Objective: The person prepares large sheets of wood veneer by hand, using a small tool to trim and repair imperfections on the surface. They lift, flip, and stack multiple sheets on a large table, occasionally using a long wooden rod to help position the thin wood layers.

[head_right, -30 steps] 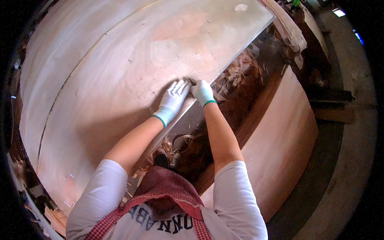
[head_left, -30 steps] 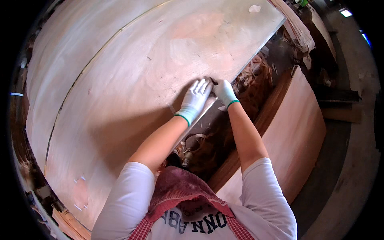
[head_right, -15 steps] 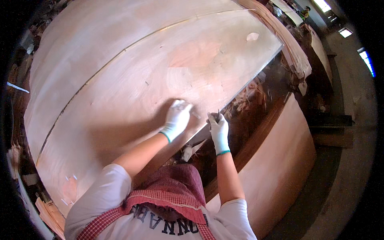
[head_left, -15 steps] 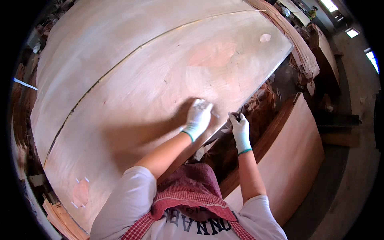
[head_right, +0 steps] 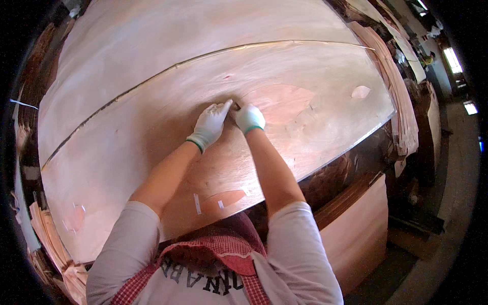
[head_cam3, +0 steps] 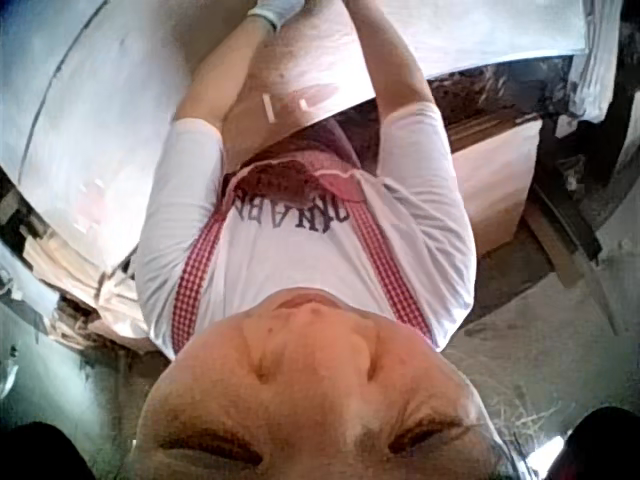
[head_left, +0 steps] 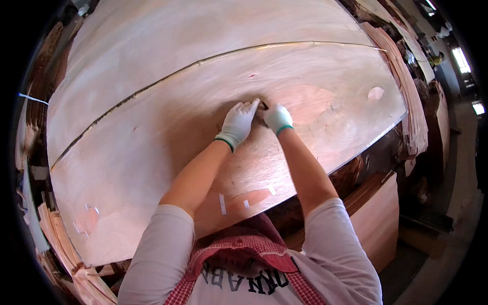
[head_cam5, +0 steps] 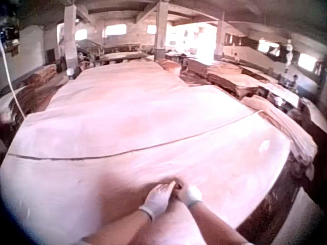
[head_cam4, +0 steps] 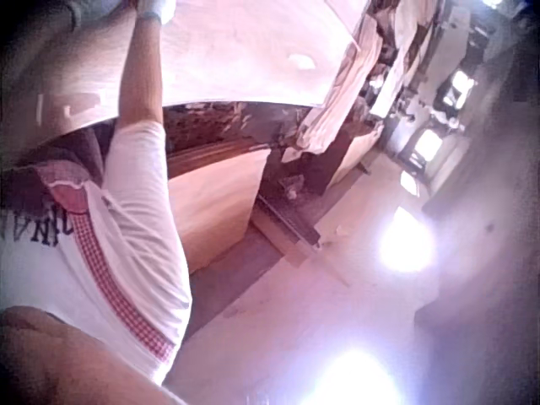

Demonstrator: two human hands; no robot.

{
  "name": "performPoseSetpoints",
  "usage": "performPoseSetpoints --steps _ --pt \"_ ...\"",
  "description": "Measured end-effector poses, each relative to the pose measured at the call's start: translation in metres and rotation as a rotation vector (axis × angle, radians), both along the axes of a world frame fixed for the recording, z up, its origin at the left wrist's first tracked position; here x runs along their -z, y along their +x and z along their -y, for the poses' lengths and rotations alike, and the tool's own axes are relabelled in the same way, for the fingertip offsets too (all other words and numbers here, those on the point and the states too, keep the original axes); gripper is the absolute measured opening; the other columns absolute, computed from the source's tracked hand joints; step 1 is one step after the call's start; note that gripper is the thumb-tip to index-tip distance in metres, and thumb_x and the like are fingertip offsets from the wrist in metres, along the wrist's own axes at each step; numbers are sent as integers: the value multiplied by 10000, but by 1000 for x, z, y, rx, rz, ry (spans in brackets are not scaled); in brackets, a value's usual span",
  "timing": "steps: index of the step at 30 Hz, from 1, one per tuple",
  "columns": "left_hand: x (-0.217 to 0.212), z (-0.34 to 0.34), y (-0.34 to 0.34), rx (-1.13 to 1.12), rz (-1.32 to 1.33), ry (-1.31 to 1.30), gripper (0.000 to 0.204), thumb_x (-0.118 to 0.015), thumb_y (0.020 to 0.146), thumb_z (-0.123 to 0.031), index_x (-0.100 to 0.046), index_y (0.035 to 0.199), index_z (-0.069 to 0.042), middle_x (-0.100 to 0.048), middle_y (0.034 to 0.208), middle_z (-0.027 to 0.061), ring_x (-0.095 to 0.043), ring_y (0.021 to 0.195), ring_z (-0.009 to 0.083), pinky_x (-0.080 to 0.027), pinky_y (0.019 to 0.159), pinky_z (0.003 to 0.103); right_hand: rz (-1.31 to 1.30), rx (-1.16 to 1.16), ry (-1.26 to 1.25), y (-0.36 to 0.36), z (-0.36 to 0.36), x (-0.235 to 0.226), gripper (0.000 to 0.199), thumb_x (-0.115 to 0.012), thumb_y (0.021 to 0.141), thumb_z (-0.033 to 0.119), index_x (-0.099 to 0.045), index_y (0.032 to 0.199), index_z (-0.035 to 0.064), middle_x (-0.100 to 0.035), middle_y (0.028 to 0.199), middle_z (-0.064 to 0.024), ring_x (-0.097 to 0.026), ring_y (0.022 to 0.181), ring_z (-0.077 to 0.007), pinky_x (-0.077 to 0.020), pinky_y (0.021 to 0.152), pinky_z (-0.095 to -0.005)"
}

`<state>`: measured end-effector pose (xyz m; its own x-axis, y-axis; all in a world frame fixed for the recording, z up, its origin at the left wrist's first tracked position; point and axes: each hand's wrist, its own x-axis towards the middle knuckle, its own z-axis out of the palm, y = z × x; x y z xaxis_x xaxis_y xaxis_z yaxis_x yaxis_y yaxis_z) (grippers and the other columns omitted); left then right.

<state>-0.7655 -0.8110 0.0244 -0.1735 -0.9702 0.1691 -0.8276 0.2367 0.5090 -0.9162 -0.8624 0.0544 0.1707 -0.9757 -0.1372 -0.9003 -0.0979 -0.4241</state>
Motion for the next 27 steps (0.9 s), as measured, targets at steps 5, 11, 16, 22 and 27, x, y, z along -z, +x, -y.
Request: performPoseSetpoints --steps 5,11,16,22,27 --pt "-9 -12 79 -309 -513 -172 483 -490 909 -13 -468 1391 -35 -583 1282 250 -582 1173 370 -462 989 435 375 -64 211 -91 -67 6 413 -683 843 282 -622 1201 86 -684 755 -146 -658 608 -274 -510 591 -399" --pt "-62 -123 314 -1136 -550 -488 340 -492 979 -53 -509 1306 37 -613 1264 190 -598 1180 267 -454 999 346 918 702 386 -139 -176 -31 504 -604 946 248 -472 1384 34 -568 662 -14 -398 482 -42 -295 408 -200" --pt "-230 -166 463 -1194 -341 -999 375 -515 1014 -193 -522 1301 49 -611 1257 212 -590 1164 275 -446 995 342 594 541 246 -107 -156 -78 257 -515 985 269 -704 1018 98 -579 735 -20 -510 609 -133 -424 549 -325" --pt "-442 -167 515 -751 -553 -804 479 -629 949 -335 -593 1245 39 -657 1180 140 -598 1050 196 -462 929 309 895 202 234 39 -159 -97 272 -583 983 345 -634 983 77 -558 638 8 -449 466 -47 -322 412 -197" --pt "-453 -162 530 -618 -633 -620 176 -717 889 -204 -691 923 -33 -653 796 -17 -541 703 68 -437 650 222 955 -97 368 174 -178 -151 204 -585 993 262 -650 960 72 -561 648 27 -473 502 -45 -349 449 -209"
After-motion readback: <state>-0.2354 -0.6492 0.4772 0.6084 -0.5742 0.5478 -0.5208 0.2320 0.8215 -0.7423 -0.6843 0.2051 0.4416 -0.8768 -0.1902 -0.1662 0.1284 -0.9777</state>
